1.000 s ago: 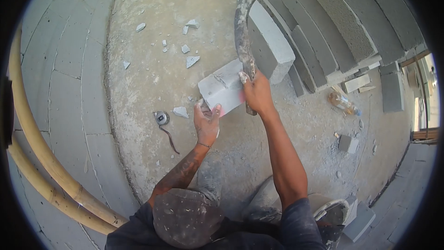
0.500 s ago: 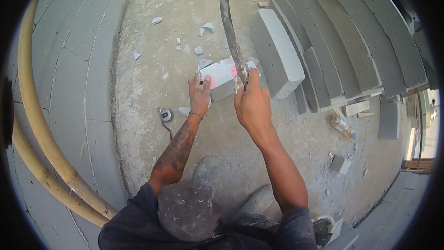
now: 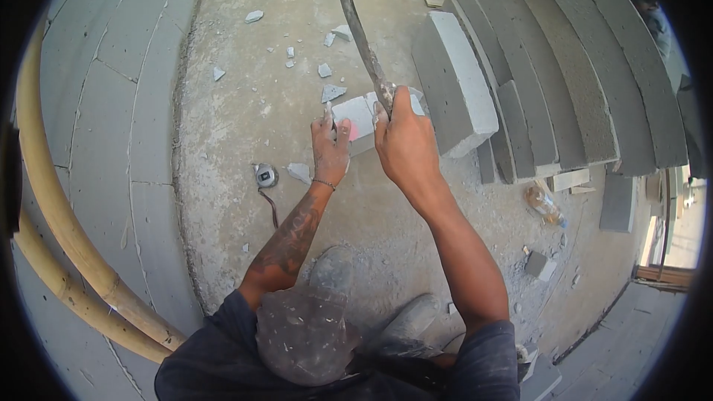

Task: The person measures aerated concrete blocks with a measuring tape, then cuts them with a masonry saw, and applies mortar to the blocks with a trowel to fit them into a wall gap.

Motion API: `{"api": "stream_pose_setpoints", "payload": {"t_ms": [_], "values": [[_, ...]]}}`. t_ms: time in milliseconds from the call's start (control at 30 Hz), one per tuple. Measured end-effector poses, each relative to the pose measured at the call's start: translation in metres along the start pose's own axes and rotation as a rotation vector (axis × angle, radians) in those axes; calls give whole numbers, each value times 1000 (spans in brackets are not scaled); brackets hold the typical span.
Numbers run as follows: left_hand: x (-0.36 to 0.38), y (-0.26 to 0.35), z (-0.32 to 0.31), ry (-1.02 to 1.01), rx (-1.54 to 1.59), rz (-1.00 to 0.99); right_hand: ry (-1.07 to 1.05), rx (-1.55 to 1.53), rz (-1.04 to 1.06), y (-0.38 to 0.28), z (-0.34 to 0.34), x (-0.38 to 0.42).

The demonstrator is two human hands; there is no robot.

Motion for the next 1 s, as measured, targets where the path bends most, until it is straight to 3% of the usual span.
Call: {"api": "stream_pose_setpoints", "payload": {"t_ms": [100,200,300,367,500,667,733,767,867,900,1000], "values": [[1,-1,-4,-22,-1,-6,-59,81,19,45,-44,5],[0,0,-3,7,-1,-18,-162,107,-23,45,-45,9],[3,-7,-3,-7,-23,32,-91,39,-14,20,-17,15],[0,0,-1,2,4,6,-13,-137,-119,8,7,13],[-1,-4,-4,-15,-3,4,-136,76,-67,63,-56,32],[-4,-3,-3,-10,-11,23,-108,81,-63,43,-28,32],[-3,-6,-3,-18,-24,40,64,-106,-81,24,5,32],[-3,-7,-3,-24,-29,33,50,-173,-152,19,12,32],[-4,-4,-2,-5,-13,27,57,-55,-80,38,-12,43],[-1,-3,-3,-12,-11,14,-120,111,-81,65,-51,48],[-6,-3,-3,6,-9,-8,-148,87,-70,67,-50,50]]}}
Point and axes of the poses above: each hand's wrist, its own x-axis away from the middle knuckle, its own z-axis out of the back of the hand, y = z × x, the point moved 8 cm from there along -x, towards the middle knuckle, and after that the axes turned 9 degrees about x, right-handed, at the moved point
